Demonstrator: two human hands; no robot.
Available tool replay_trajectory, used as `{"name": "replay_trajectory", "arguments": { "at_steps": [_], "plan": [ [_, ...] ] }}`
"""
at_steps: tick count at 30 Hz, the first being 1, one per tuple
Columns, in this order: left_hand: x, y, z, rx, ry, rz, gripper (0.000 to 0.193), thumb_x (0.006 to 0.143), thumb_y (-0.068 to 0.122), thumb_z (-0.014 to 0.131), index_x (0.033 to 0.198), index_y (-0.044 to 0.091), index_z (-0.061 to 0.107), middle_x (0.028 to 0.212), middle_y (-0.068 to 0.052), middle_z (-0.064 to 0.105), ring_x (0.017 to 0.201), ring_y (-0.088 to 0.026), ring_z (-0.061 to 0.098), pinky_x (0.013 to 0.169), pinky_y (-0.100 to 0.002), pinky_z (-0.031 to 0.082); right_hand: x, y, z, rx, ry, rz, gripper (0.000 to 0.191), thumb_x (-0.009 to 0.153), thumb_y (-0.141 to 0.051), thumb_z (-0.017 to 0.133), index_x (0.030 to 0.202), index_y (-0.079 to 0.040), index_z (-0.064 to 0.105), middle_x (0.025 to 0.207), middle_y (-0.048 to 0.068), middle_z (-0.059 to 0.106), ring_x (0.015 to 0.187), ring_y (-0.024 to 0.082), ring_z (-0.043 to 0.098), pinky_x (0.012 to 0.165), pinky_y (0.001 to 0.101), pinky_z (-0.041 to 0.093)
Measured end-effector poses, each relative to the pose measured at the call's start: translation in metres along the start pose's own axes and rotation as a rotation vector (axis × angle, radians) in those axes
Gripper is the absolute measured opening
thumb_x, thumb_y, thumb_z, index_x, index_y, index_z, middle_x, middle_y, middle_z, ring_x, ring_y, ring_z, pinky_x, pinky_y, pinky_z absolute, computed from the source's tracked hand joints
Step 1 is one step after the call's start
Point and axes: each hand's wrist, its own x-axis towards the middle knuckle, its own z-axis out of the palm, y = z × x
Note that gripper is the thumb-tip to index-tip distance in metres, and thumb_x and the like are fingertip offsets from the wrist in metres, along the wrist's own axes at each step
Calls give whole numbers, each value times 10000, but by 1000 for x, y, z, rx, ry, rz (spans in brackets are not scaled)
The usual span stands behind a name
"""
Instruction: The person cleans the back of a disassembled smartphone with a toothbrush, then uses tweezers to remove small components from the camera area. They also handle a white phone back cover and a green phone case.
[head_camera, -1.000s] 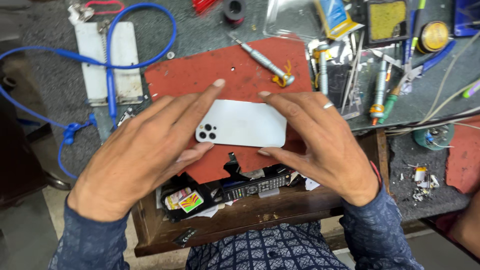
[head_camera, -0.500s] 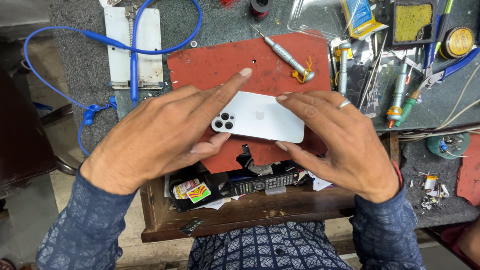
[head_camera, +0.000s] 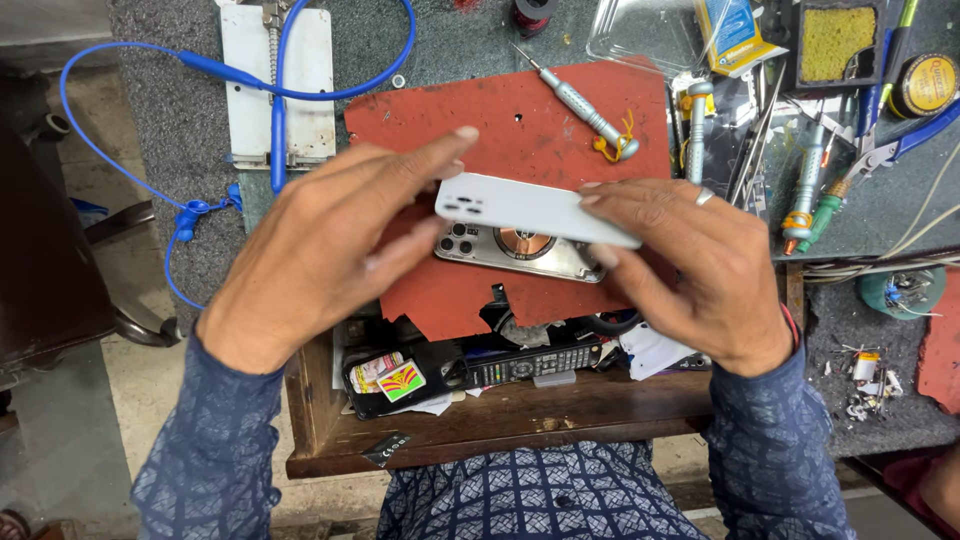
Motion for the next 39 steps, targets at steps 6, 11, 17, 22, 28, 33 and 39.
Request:
{"name": "replay_trajectory", "arguments": {
  "at_steps": [6, 11, 17, 22, 28, 33, 39],
  "plan": [
    [6, -18, 19, -99, 152, 25, 549, 981, 8, 745, 1486, 128, 567, 1215, -34, 745, 1049, -213, 698, 883, -349, 594, -3, 0, 5, 1, 92, 155, 126, 1062, -50, 700, 1181, -24, 733, 1073, 100, 762, 885, 195, 756, 766, 288, 562],
    [12, -17, 22, -283, 179, -79, 499, 1023, 20, 717, 1483, 155, 577, 1126, -86, 746, 1028, -146, 755, 924, -303, 617, 1, -1, 3, 174, 173, 281, 104, 1115, -54, 681, 1184, 20, 707, 1017, 97, 749, 887, 132, 712, 809, 256, 548],
    [7, 6, 19, -595, 202, -200, 422, 1061, 41, 698, 1468, 85, 596, 1224, -94, 772, 1110, -144, 757, 969, -293, 665, -10, -10, -3, 662, 325, 472, 204, 1115, -46, 676, 1257, 93, 631, 1035, 117, 734, 898, 107, 683, 846, 236, 540],
    [-2, 25, 20, -998, 200, -244, 433, 1071, 61, 671, 1484, -12, 562, 1318, -152, 721, 1195, -172, 722, 1067, -328, 629, -22, -17, -4, 883, 390, 531, 222, 1089, -10, 680, 1258, 123, 624, 1031, 139, 738, 904, 120, 688, 902, 237, 535],
    [-5, 40, 19, -1053, 192, -266, 428, 1065, 58, 686, 1468, -28, 573, 1324, -167, 723, 1240, -196, 718, 1130, -338, 613, -35, -22, -5, 957, 437, 556, 220, 1095, 3, 688, 1257, 138, 624, 1014, 149, 730, 889, 125, 675, 908, 236, 521],
    [-8, 43, 20, -1036, 207, -270, 393, 1057, 45, 706, 1427, -32, 597, 1314, -158, 726, 1228, -184, 721, 1112, -322, 620, -38, -26, -6, 952, 457, 544, 223, 1069, -5, 696, 1247, 113, 632, 988, 138, 733, 871, 121, 681, 909, 230, 527],
    [-12, 38, 22, -1008, 262, -234, 322, 1088, 43, 723, 1385, -27, 621, 1221, -103, 724, 1132, -116, 708, 1045, -267, 620, -38, -30, -4, 893, 529, 514, 194, 1084, 5, 713, 1224, 116, 638, 942, 116, 716, 814, 112, 652, 820, 205, 479]
  ]
}}
